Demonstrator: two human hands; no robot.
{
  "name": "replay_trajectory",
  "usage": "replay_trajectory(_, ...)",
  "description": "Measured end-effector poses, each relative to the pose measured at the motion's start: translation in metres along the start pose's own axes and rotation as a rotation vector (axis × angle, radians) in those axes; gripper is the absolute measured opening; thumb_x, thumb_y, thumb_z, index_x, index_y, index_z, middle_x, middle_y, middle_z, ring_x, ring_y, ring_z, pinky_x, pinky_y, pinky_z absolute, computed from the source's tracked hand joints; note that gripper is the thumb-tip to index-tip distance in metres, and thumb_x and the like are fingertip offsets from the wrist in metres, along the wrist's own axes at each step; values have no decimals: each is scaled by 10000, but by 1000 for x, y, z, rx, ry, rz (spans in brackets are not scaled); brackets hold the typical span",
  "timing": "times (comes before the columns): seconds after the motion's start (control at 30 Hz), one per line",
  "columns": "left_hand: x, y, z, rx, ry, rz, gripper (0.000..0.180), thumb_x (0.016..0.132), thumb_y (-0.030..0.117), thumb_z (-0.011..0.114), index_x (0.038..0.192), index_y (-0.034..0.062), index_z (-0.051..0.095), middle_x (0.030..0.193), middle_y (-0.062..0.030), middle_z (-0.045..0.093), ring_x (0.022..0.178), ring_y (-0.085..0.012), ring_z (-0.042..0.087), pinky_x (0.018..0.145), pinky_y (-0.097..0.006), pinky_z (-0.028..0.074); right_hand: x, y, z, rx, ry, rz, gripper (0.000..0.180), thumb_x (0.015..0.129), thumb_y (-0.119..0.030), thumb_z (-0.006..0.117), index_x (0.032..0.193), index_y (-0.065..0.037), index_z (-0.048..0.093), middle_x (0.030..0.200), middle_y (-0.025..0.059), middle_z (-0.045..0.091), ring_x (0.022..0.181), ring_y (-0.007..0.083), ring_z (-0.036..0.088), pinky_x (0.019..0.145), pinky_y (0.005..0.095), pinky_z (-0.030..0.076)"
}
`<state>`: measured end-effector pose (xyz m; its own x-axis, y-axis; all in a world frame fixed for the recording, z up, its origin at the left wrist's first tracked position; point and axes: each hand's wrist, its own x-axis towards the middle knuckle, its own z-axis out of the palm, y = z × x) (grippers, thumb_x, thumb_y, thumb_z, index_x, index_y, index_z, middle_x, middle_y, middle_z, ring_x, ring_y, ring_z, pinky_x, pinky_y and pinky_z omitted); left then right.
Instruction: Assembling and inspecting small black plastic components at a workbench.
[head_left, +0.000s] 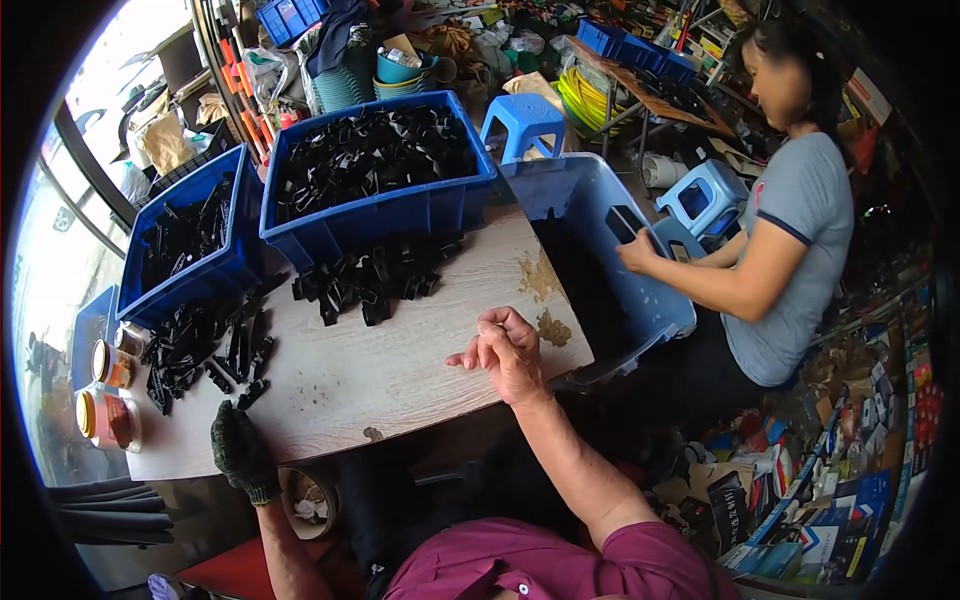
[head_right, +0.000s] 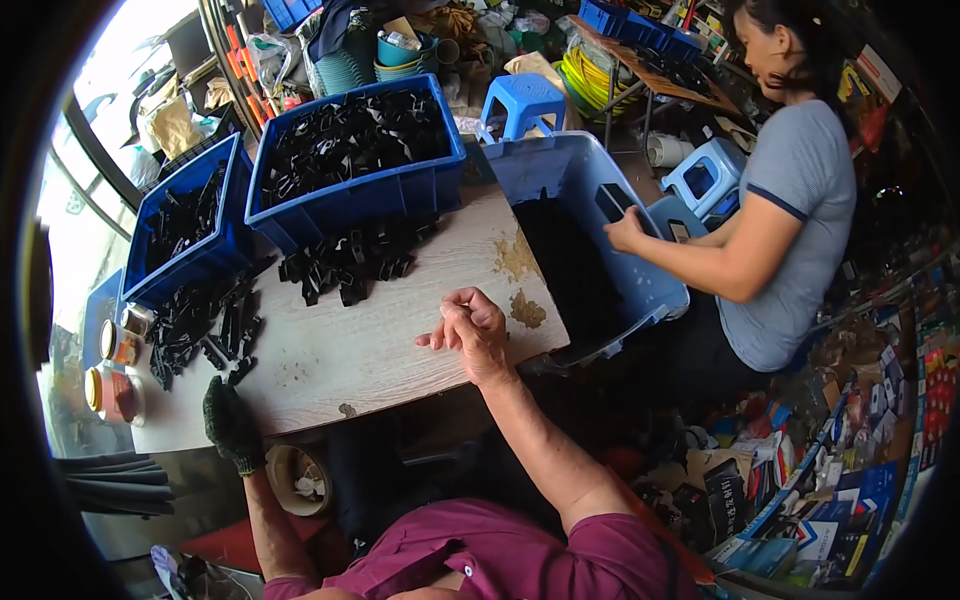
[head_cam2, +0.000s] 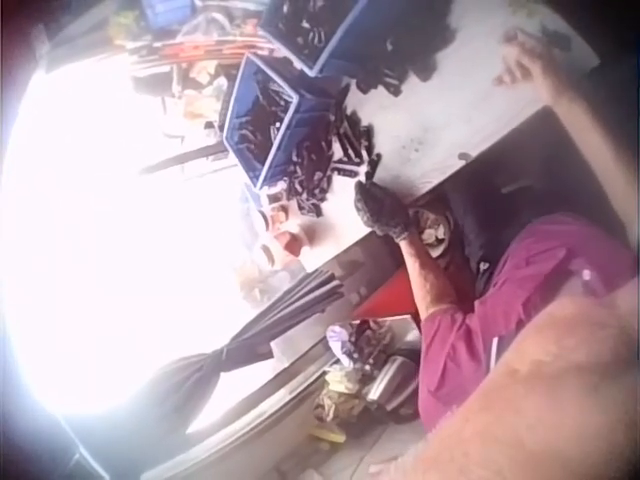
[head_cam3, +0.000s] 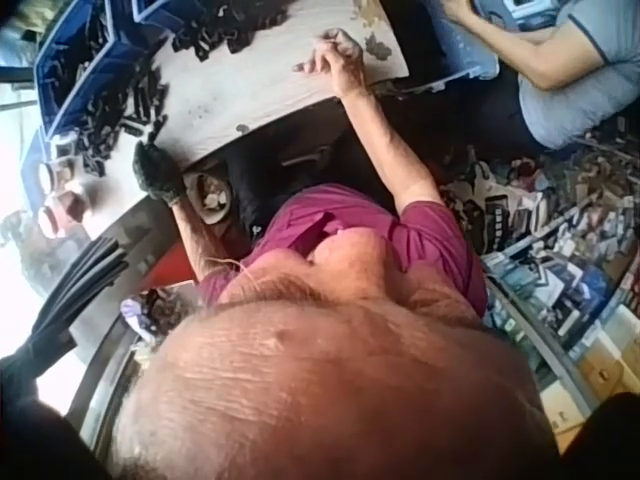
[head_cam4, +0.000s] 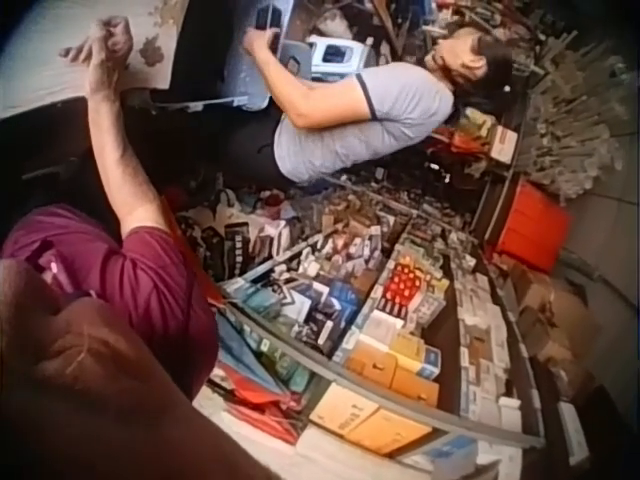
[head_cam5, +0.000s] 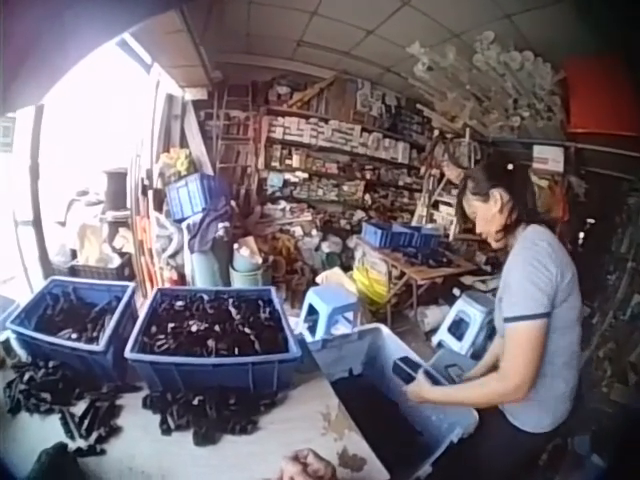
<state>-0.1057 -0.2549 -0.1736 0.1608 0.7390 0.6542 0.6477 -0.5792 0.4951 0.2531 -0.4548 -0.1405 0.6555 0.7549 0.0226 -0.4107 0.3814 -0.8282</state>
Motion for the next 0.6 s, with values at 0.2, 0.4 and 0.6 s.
replay_trajectory(0.2,2,-7,-10,129,32,59,213,925,15,632,1128,-25,685,1030,-149,713,924,-251,680,847,-356,530,3,11,3,-3,-80,15,97,963,-126,547,1024,-52,533,552,19,440,557,189,564,729,561,597)
replay_trajectory(0.4,2,-2,-6,161,20,28,217,875,116,603,1059,44,692,917,-187,671,836,-387,630,747,-496,499,7,20,-23,-112,-85,11,281,976,-276,573,1167,-77,522,584,8,395,598,174,495,830,582,560)
replay_trajectory(0.6,1,15,-18,-58,230,-67,200,791,235,756,917,96,688,843,-121,664,756,-342,629,691,-463,510,22,15,-46,-117,-166,22,234,1017,-256,514,1017,-29,572,591,37,406,670,180,503,1010,572,490)
